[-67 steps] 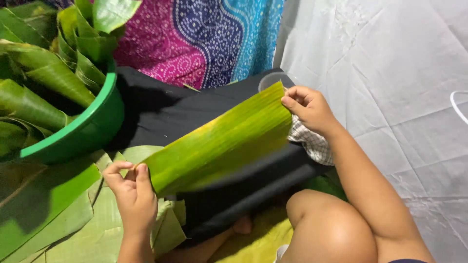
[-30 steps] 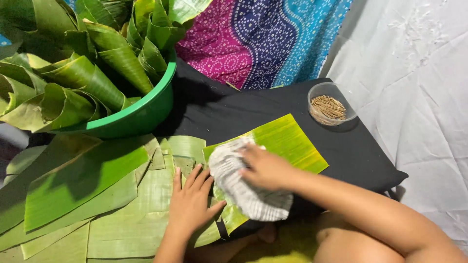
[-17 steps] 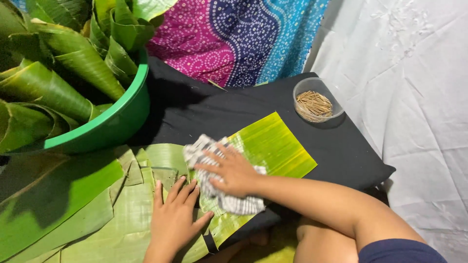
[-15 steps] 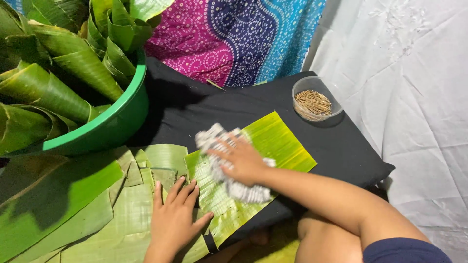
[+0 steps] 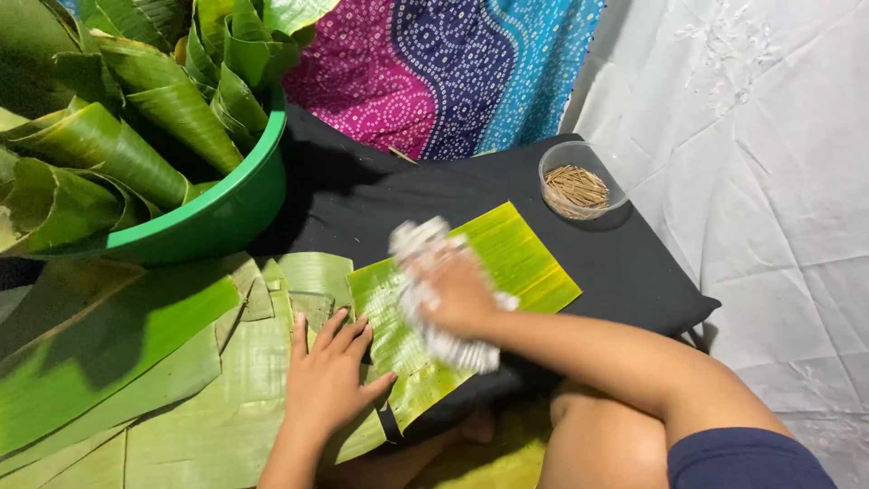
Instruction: Wiping banana leaves with a cloth and rolling them into cones, then securing them with small wooden pins.
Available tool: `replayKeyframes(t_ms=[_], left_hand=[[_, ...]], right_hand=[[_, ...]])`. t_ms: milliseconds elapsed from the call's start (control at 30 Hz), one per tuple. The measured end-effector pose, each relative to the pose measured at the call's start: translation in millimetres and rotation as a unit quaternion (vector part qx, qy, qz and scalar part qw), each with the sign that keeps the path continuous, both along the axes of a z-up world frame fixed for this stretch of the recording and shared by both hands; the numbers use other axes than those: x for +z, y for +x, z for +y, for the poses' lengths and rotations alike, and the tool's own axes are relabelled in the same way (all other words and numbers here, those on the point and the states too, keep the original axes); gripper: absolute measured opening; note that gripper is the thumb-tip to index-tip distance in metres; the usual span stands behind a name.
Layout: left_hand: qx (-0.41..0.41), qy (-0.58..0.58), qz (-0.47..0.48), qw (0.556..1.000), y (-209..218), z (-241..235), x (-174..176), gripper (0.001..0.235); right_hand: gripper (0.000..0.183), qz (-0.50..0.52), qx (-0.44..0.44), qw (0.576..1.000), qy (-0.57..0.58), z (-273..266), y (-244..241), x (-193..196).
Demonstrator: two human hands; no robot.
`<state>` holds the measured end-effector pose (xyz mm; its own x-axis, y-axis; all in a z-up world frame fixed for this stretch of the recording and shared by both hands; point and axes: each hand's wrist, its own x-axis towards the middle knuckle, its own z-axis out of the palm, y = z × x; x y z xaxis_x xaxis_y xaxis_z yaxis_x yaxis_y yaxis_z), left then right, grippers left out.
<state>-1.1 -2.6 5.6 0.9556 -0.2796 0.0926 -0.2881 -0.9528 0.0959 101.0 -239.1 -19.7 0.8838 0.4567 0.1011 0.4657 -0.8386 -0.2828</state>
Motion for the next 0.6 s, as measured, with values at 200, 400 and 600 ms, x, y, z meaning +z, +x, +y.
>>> replayKeyframes(t_ms=[200, 400, 600], left_hand=[[0.014, -0.004, -0.030, 0.999, 0, 0, -3, 0.074], [0.028, 0.003, 0.001, 1.000, 1, -3, 2, 0.085], [0.039, 0.028, 0.027, 0.998, 1, -4, 5, 0.087]], right_hand=[[0.069, 0.003, 0.187, 0.982, 0.022, 21, -62, 14], [0.072, 0.017, 0.170, 0.985, -0.015, -35, -47, 7], [0.079, -0.004, 0.060, 0.997, -0.040, -111, -19, -4]])
